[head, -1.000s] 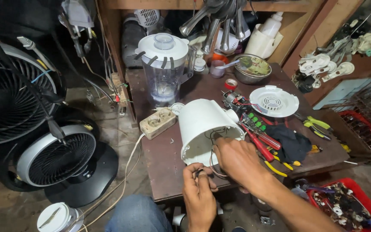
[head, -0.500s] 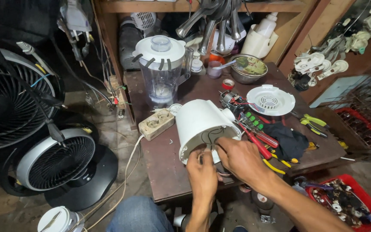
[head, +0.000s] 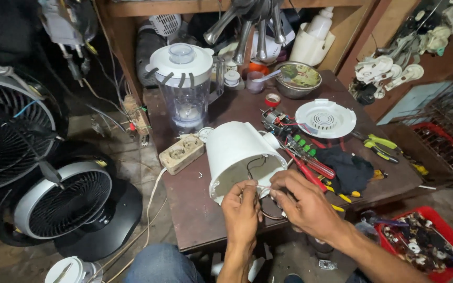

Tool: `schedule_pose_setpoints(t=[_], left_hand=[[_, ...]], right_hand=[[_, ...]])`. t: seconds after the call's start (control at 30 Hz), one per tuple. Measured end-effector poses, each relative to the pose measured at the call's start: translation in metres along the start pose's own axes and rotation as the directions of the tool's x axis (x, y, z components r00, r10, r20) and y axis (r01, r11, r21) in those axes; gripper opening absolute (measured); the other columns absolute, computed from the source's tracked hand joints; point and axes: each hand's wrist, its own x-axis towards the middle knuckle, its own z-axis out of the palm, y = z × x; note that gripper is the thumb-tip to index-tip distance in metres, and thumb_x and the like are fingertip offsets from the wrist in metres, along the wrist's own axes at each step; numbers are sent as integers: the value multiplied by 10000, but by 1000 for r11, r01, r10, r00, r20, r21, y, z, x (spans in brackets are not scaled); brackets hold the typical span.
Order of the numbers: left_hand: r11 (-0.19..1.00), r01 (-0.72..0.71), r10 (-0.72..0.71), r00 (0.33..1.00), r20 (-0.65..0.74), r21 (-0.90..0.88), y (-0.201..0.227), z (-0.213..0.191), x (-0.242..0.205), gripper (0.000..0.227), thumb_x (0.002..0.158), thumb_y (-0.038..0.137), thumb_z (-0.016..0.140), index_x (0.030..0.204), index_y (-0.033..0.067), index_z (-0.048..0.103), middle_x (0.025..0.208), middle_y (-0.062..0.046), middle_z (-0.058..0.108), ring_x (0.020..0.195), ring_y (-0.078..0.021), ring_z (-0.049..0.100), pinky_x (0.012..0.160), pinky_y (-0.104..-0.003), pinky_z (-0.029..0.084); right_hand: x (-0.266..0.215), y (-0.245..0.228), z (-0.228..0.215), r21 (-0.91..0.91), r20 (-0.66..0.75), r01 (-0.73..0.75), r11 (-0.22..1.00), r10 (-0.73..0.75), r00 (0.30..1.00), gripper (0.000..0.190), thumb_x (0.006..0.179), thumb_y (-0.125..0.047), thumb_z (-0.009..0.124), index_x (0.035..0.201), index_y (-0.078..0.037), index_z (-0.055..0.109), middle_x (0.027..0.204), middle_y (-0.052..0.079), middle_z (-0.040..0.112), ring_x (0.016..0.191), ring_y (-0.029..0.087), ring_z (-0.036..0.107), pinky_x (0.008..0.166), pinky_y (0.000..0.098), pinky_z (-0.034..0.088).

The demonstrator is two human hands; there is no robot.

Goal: The person works on a white plastic appliance housing, using a red screwdriver to remove screws and pry open the casing. They then use a blue pen-like tool and pliers to strip and cut wires inside the housing.

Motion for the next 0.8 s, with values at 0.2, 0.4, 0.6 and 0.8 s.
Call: schedule_pose_setpoints(t=[0.2, 0.4, 0.6, 0.8], left_hand=[[998, 0, 1, 999, -35, 56, 0, 2, -1, 156, 955, 190, 656, 944, 35, 648, 472, -23, 412, 349, -109, 334, 327, -266, 285], [1000, -12, 12, 999, -42, 13, 0, 3, 2, 141, 959, 139, 624, 982, 2, 642, 458, -26, 397, 347, -115, 343, 328, -273, 316], [975, -193, 205, 973, -106, 113, -16, 4, 7, 163, 951, 200, 662, 952, 37, 661, 616, -39, 604, 480, -74, 457, 438, -245, 362], [940, -161, 251, 923, -290, 301, -13, 21, 1, 247, 922, 322, 649, 957, 79, 683, 675, -34, 668, 492, -84, 493, 423, -254, 409]], right_hand=[[-2, 13, 3, -34, -35, -9, 999, 7, 999, 113, 969, -139, 578, 980, -38, 628, 891, 59, 661, 808, 197, 629, 725, 311, 487], [3, 6, 5, -160, -65, 101, 982, -112, 992, 146, 975, -156, 582, 1036, -48, 658, 943, 53, 681, 830, 186, 678, 735, 303, 521], [6, -5, 18, -464, -168, 81, 882, -178, 970, 78, 972, -161, 597, 942, -109, 647, 817, -1, 611, 663, 182, 601, 512, 334, 450], [4, -6, 43, -654, -272, -54, 755, -169, 947, 182, 995, -223, 593, 846, -117, 602, 740, 22, 544, 473, 194, 513, 375, 350, 348]])
